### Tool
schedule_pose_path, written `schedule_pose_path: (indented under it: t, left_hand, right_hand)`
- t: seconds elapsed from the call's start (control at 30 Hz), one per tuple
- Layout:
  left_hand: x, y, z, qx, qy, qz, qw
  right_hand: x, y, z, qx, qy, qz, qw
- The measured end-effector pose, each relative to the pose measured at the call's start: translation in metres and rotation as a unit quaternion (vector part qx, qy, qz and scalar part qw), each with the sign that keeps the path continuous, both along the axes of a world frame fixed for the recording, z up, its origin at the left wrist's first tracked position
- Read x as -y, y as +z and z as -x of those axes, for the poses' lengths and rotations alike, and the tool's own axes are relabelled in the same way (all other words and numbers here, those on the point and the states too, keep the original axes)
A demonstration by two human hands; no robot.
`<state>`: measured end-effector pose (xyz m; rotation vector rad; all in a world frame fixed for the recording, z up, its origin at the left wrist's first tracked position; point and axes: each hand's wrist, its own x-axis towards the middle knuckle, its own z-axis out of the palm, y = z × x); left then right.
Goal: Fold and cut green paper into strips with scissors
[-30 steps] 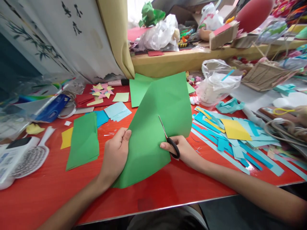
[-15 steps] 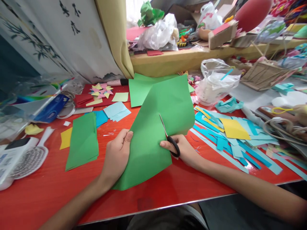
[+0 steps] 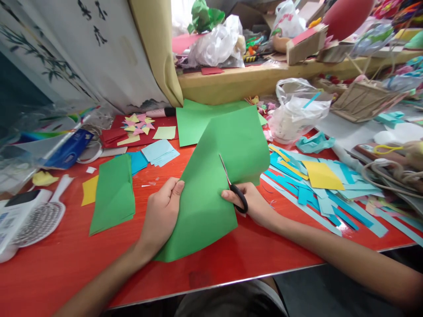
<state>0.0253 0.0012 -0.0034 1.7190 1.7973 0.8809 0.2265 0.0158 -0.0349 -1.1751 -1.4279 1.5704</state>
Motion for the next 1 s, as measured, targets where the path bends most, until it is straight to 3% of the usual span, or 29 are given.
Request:
schedule_pose_path:
  t: [1.0]
  left_hand:
    - [0.0049,-0.0032,-0.0042,0.006,-0.016,0.031,0.999]
  right_hand:
    - [-0.0026,0.0058,-0.0025,-0.006,-0.011,0.009,1.000]
